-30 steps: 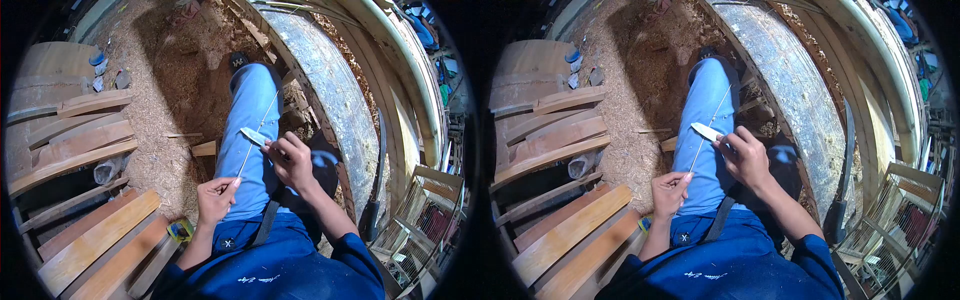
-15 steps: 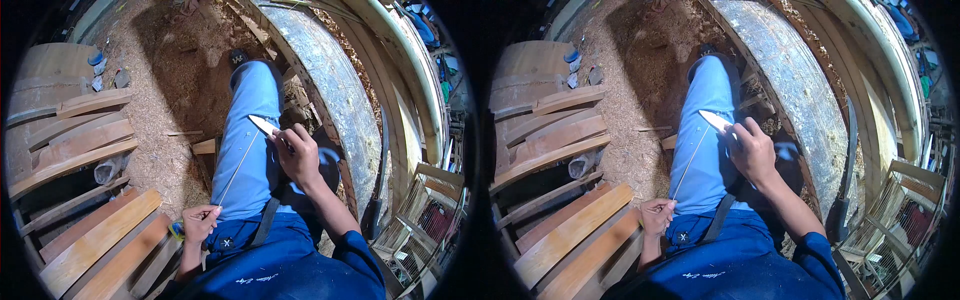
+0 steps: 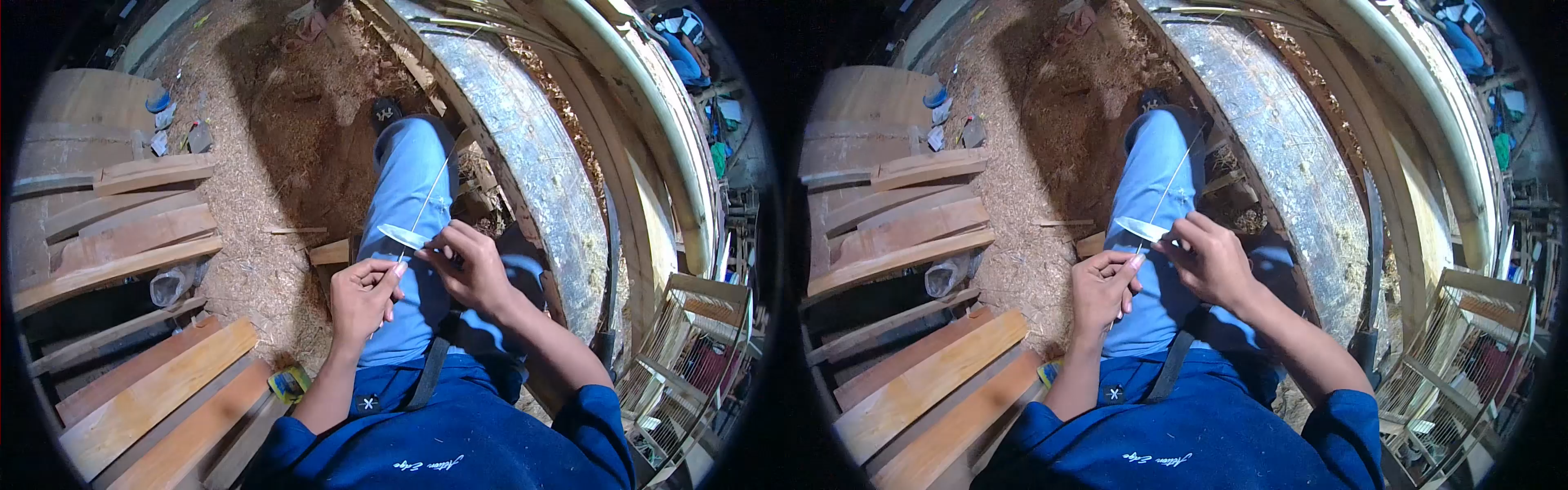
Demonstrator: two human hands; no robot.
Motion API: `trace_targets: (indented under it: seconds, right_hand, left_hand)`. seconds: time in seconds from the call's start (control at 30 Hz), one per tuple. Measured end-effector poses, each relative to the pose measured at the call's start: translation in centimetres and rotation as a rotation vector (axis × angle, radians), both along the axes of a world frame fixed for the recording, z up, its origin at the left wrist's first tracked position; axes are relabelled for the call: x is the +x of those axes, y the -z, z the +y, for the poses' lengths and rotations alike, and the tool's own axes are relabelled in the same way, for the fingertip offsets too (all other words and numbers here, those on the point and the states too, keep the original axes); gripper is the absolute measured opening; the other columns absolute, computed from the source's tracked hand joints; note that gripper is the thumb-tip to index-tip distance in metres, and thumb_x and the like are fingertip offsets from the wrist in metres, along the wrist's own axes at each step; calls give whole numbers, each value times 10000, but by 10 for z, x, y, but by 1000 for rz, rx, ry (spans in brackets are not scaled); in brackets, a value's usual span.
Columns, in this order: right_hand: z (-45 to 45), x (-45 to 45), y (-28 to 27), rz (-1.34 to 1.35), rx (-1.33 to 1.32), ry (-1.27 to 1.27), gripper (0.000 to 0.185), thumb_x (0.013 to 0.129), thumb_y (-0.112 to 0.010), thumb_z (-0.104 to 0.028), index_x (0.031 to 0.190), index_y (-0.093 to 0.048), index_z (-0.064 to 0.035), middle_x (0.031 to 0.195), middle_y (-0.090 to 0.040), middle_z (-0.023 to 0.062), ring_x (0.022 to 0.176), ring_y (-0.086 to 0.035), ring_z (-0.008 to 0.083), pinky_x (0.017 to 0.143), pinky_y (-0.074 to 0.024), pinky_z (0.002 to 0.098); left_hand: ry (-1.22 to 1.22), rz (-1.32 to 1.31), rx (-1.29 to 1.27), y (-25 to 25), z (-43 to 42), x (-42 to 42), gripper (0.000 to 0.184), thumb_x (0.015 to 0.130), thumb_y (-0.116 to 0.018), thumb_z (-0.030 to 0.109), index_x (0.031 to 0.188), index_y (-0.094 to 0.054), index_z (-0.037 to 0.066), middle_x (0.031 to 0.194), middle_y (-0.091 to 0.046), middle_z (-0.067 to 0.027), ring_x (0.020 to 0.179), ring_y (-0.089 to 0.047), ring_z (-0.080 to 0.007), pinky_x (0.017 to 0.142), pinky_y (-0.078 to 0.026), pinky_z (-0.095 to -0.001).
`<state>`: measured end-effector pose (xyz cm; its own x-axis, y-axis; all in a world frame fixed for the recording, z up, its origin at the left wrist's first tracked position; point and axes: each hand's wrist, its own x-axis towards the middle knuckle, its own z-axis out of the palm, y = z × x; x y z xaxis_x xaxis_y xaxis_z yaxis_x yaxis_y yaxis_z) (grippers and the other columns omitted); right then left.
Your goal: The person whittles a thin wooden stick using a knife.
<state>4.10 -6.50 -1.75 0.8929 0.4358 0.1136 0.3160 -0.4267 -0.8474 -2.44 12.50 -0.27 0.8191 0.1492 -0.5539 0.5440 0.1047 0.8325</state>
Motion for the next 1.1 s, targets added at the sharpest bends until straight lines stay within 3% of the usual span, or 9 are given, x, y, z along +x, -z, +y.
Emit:
trace_targets:
  seconds: [0.17,0.23,0.43,0.9,0.97,1.1]
  right_hand:
    - [9,-9,-1,-20,19,1,140,809,-779,-33,844,-646,-6,717,-516,94,597,-536,228,519,-406,351]
    - [8,-14,-2,9,0,0,168,852,-739,-137,836,-607,-34,755,-516,127,610,-589,334,529,-445,439]
    - [8,-20,-4,5,-43,56,146,824,-742,-116,850,-616,-46,787,-540,132,625,-609,360,531,-474,458]
    - [17,-7,10,-36,-38,207,182,845,-765,-139,800,-630,-27,726,-542,110,593,-582,292,536,-452,411]
    - [16,-1,13,-76,-48,228,179,815,-781,-33,776,-612,15,701,-525,113,580,-533,212,521,-407,342]
    - [16,9,5,-76,-141,228,180,822,-774,-53,798,-609,14,715,-529,122,590,-545,239,537,-414,357]
  left_hand:
    - [-24,4,-22,2,-7,0,128,935,-686,102,946,-711,-23,666,-666,-64,407,-507,-51,342,-330,-204]
    - [-39,-54,-4,6,-8,-1,132,936,-687,106,922,-714,-23,660,-665,-62,410,-504,-47,345,-336,-203]
    - [-74,-75,1,11,-6,-8,115,909,-717,72,961,-727,-30,655,-665,-70,419,-501,-37,359,-356,-200]
    - [-44,-13,36,12,41,-85,117,874,-754,44,976,-751,-14,616,-643,-35,447,-521,-30,381,-384,-186]
    - [-39,-15,37,14,50,-105,108,866,-763,43,959,-754,-11,610,-642,-34,444,-529,-35,382,-395,-186]
    - [10,1,17,19,67,-126,86,868,-761,46,937,-750,-4,652,-662,-35,481,-554,-41,411,-415,-185]
